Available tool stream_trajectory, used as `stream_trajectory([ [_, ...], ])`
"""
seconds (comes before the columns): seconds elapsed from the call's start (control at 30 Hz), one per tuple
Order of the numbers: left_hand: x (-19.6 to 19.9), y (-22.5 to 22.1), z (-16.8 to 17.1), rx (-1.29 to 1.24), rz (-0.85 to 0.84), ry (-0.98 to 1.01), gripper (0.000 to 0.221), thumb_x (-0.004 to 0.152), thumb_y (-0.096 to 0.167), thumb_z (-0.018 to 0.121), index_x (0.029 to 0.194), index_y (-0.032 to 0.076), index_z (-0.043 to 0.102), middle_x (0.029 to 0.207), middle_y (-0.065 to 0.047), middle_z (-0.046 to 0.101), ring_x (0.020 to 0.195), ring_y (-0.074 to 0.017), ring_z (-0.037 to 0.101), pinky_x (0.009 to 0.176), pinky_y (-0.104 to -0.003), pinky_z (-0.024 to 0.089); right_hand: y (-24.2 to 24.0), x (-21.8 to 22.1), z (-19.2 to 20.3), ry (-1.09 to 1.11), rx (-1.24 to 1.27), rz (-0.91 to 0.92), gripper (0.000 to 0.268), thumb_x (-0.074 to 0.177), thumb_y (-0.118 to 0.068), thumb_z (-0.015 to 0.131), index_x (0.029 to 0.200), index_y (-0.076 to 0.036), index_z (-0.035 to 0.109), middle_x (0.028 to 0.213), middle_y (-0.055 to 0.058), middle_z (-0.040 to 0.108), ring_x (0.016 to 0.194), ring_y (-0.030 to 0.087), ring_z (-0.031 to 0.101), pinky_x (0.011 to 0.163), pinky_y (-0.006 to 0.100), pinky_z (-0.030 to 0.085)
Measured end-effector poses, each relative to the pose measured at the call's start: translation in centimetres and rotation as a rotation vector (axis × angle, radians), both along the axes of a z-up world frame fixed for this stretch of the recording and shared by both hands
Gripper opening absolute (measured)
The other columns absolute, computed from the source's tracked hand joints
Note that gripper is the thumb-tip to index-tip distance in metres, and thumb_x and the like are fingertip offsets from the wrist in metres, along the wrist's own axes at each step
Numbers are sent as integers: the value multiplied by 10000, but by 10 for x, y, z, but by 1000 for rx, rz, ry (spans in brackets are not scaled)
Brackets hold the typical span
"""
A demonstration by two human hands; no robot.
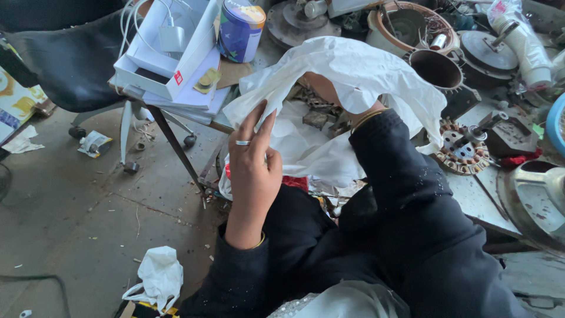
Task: The person sits on the floor and sorts through a white plastic bag filled with small electronic components. They pick up individual pieces, inspect them by turning them over, and occasionally use a thin metal tool to probe or adjust parts. The person continues to handle and examine multiple small components throughout the clip.
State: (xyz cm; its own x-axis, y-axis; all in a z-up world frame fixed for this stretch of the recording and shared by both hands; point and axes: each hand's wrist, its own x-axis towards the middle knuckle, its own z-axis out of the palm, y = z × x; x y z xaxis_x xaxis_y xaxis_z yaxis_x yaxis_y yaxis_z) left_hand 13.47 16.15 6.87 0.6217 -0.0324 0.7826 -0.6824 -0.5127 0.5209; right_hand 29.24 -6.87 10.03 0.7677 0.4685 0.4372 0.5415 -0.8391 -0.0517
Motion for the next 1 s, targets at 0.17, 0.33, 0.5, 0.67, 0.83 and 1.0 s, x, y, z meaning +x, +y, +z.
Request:
stream_trajectory([
  [0.17, 0, 0, 3, 25, -26, 10, 651, 835, -102, 554, 1465, 61, 542, 1551, -111, 533, 1388, -328, 541, 1139, -460, 420, 11, -22, -24, 17, 61, 86, 492, 712, -70, 624, 1194, -8, 705, 1172, 223, 692, 1099, 410, 624, 935, 467, 491],
  [0.33, 2, -5, 2, -21, -35, 4, 626, 856, -90, 571, 1462, 66, 558, 1533, -114, 550, 1330, -334, 563, 1111, -454, 454, -4, -11, -44, 397, 86, -34, 427, 838, -6, 544, 1202, -111, 742, 1196, 154, 734, 1101, 366, 649, 927, 454, 495],
  [0.5, 2, -5, -1, -39, -48, -6, 622, 863, -91, 581, 1466, 63, 558, 1528, -121, 550, 1320, -335, 573, 1113, -457, 458, -38, 41, -65, 4, -26, -70, 345, 992, -66, 590, 1320, 5, 669, 1160, 161, 732, 1068, 304, 675, 933, 425, 521],
  [0.67, 1, -2, 3, -24, -76, 6, 624, 852, -99, 574, 1455, 61, 557, 1532, -128, 552, 1339, -326, 588, 1087, -447, 449, -15, 23, -68, 259, 212, -62, 390, 946, -204, 702, 1303, -52, 668, 1135, 148, 729, 1048, 301, 675, 912, 418, 512],
  [0.83, 3, -2, 1, -28, -72, 20, 625, 858, -97, 581, 1458, 77, 566, 1523, -113, 563, 1321, -316, 578, 1110, -447, 449, -3, -8, -41, 426, 220, 127, 491, 802, -258, 813, 1244, -104, 666, 1122, 141, 733, 1040, 302, 674, 882, 407, 516],
  [1.0, 2, -2, 1, -26, -71, 25, 629, 851, -102, 582, 1454, 80, 572, 1518, -106, 569, 1300, -302, 588, 1092, -433, 453, -17, 3, -32, 582, 576, 137, 403, 894, -146, 728, 1290, -93, 673, 1192, 75, 734, 1116, 209, 683, 1004, 365, 526],
])
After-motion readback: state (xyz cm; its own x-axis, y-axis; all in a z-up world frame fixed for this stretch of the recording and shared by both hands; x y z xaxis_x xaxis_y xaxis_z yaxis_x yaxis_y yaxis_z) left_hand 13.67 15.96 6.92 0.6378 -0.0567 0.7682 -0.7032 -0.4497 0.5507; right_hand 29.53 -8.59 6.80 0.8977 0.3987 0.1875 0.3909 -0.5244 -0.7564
